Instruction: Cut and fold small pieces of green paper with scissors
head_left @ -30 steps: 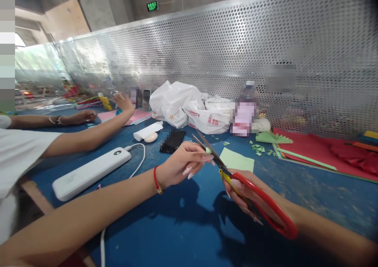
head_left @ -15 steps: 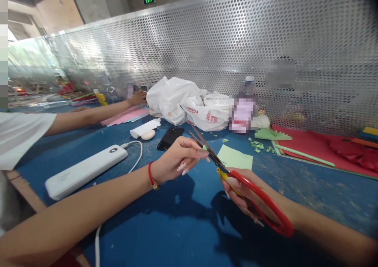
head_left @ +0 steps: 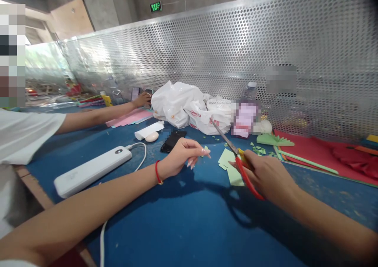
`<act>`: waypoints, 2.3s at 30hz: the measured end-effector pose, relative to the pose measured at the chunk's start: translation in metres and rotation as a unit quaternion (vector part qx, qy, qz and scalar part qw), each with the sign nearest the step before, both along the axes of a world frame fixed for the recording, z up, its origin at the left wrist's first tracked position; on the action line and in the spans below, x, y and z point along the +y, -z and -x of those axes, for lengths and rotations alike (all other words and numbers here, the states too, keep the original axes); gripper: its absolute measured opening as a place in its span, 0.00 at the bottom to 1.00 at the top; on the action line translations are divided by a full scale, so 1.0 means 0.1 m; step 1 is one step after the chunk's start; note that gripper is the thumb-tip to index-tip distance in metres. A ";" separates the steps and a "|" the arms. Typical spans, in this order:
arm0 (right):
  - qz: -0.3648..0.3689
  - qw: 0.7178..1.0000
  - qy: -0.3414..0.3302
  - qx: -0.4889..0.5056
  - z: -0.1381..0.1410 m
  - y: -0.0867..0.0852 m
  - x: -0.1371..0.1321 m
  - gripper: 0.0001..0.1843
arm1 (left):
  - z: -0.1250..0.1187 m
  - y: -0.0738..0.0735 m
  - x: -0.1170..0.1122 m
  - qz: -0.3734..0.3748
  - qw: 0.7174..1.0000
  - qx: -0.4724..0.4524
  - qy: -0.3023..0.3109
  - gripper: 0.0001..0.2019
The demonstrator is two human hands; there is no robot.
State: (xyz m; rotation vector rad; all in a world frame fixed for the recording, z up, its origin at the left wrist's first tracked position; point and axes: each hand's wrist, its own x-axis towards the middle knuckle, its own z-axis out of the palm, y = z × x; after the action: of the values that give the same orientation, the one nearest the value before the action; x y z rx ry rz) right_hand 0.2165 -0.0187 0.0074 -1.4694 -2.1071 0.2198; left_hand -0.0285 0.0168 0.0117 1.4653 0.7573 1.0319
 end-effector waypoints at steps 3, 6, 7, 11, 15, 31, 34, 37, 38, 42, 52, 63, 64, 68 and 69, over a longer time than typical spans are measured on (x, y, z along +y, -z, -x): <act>-0.003 0.993 0.023 -0.116 -0.12 0.13 0.18 0.15 | -0.11 0.06 -0.17 -0.032 0.996 0.084 0.026 0.12; -0.080 0.995 -0.030 -0.052 -0.15 0.24 0.27 0.14 | -0.20 0.13 -0.35 -0.070 0.978 0.157 0.121 0.13; -0.105 0.994 -0.036 -0.017 -0.13 0.26 0.26 0.15 | -0.22 0.15 -0.39 -0.095 0.969 0.172 0.148 0.13; -0.078 0.986 -0.128 0.067 0.05 0.24 -0.01 0.09 | -0.23 0.20 -0.37 -0.185 0.942 0.234 0.154 0.14; 0.008 0.985 -0.141 0.096 0.25 0.19 -0.29 0.13 | -0.20 0.22 -0.28 -0.328 0.896 0.287 0.088 0.16; 0.241 0.921 -0.261 0.161 0.18 0.30 -0.19 0.20 | -0.22 0.25 -0.34 -0.250 0.924 0.259 0.126 0.15; 0.240 0.915 -0.260 0.191 0.18 0.30 -0.18 0.18 | -0.23 0.24 -0.34 -0.190 0.943 0.246 0.120 0.15; 0.242 0.910 -0.264 0.208 0.18 0.30 -0.18 0.17 | -0.24 0.22 -0.34 -0.165 0.951 0.233 0.117 0.15; 0.244 0.908 -0.265 0.214 0.18 0.30 -0.18 0.17 | -0.24 0.21 -0.34 -0.152 0.955 0.223 0.125 0.15; 0.238 0.909 -0.263 0.220 0.19 0.29 -0.17 0.18 | -0.25 0.20 -0.33 -0.112 0.960 0.202 0.158 0.18; 0.279 0.879 -0.281 0.266 0.18 0.23 -0.19 0.17 | -0.20 0.18 -0.27 -0.064 0.962 0.153 0.217 0.10; 0.315 0.859 -0.263 0.305 0.23 0.23 -0.23 0.20 | -0.21 0.19 -0.25 0.024 0.966 0.085 0.244 0.11; 0.312 0.861 -0.261 0.305 0.24 0.24 -0.25 0.20 | -0.21 0.19 -0.25 0.016 0.965 0.086 0.247 0.11; 0.294 0.878 -0.246 0.288 0.27 0.24 -0.33 0.20 | -0.20 0.17 -0.26 -0.047 0.961 0.112 0.248 0.10; 0.288 0.884 -0.242 0.279 0.28 0.23 -0.35 0.20 | -0.20 0.17 -0.27 -0.060 0.960 0.119 0.248 0.10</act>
State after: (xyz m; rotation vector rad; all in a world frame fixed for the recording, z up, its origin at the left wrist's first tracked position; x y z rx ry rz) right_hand 0.1886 -0.0532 -0.0159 -0.9389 -1.9364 1.3858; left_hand -0.0090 -0.0100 -0.0048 1.7891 0.4567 0.5311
